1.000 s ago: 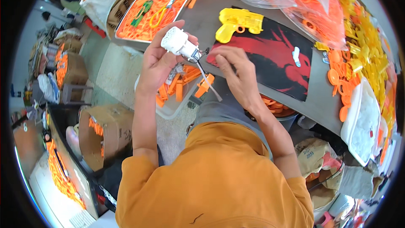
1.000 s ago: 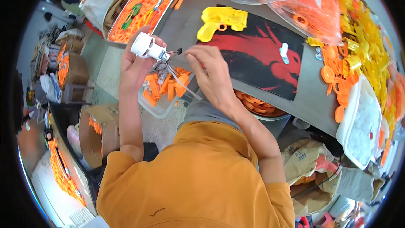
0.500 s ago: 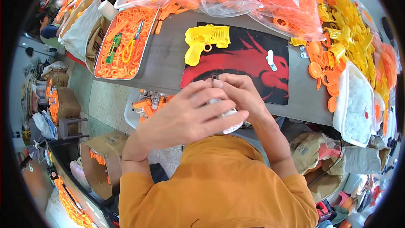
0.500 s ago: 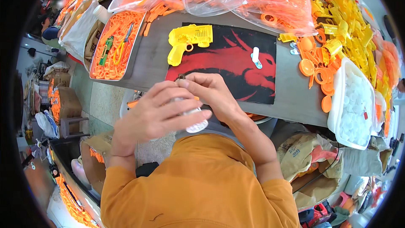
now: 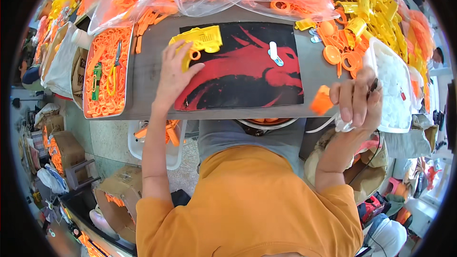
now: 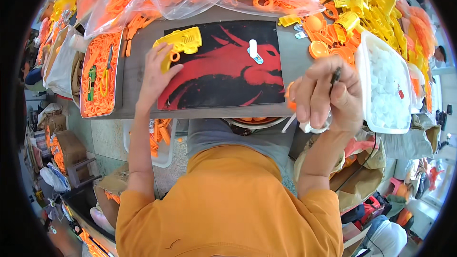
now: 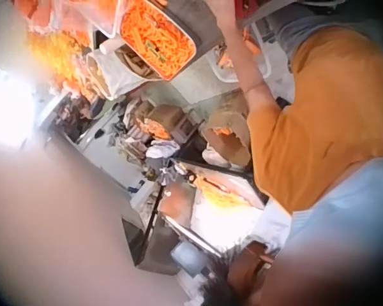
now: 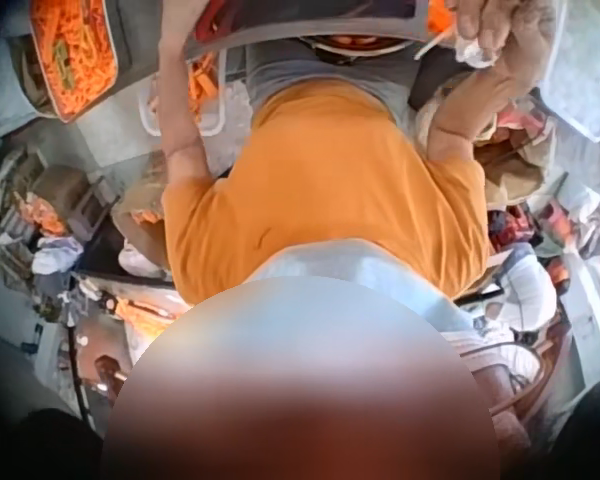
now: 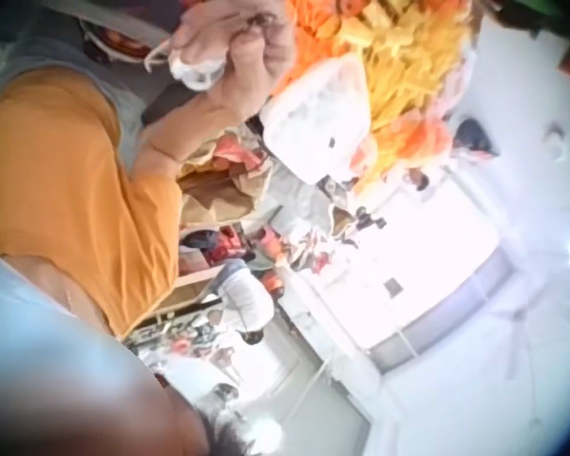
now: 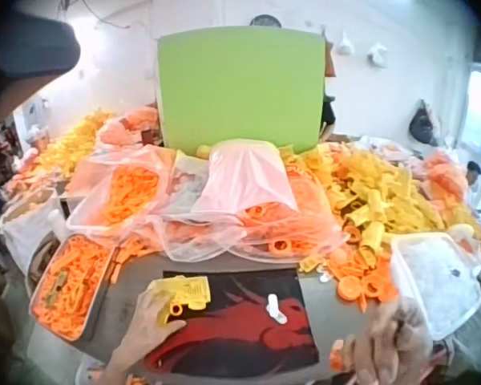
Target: Assembling plastic toy guns from multiple orange and yellow components on a workbench.
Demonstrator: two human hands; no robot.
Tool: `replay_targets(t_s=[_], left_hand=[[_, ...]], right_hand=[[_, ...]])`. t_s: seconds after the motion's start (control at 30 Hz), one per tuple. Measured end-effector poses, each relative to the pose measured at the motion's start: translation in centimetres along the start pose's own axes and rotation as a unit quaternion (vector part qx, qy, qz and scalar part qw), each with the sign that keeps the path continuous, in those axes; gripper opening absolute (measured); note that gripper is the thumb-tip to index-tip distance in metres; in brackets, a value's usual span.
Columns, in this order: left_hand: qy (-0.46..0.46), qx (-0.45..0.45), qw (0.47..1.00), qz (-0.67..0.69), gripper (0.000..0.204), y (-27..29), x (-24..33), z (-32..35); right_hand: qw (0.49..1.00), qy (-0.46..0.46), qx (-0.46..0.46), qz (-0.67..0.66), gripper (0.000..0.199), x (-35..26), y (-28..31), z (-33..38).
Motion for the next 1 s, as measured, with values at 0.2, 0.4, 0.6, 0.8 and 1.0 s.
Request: replay_targets(t_s=[0.2,0.4,0.6,0.8,1.0], left_hand=[[-0.017,0.002,0.998,0.057,0.054,-2.9,3.6,1.2],[-0.035,0.027,0.999,0.016,0.051,-1.9,4.9,1.4],[-0.035,0.004,0.999,0.015,0.045,-2.4,4.1,0.9],[-0.003,0.007,0.997,0.072,0.042,-3.9,6.0,1.1],[0.004,0.010,0.998,0.062,0.042,-4.7,6.7,0.9]], right_hand=[[0.935,-0.235,0.015,0.264,0.018,6.3,-0.6,-5.6],[0.892,-0.280,0.020,0.354,0.019,13.0,0.6,-6.6],[0.847,-0.274,0.022,0.455,0.020,12.2,0.2,-7.6],[0.764,-0.164,0.029,0.623,0.025,14.8,0.3,-7.7],[0.743,-0.198,0.029,0.638,0.027,14.2,0.7,-8.2]])
Point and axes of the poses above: each hand's wrist, its own z-axis away from the middle knuckle, its own y-axis out of the back of the hand, x = y × z, the point moved 1 cm from there along -z, towards the middle knuckle, and after that the axes turned 2 degrees about -z, right-handed, at the moved point
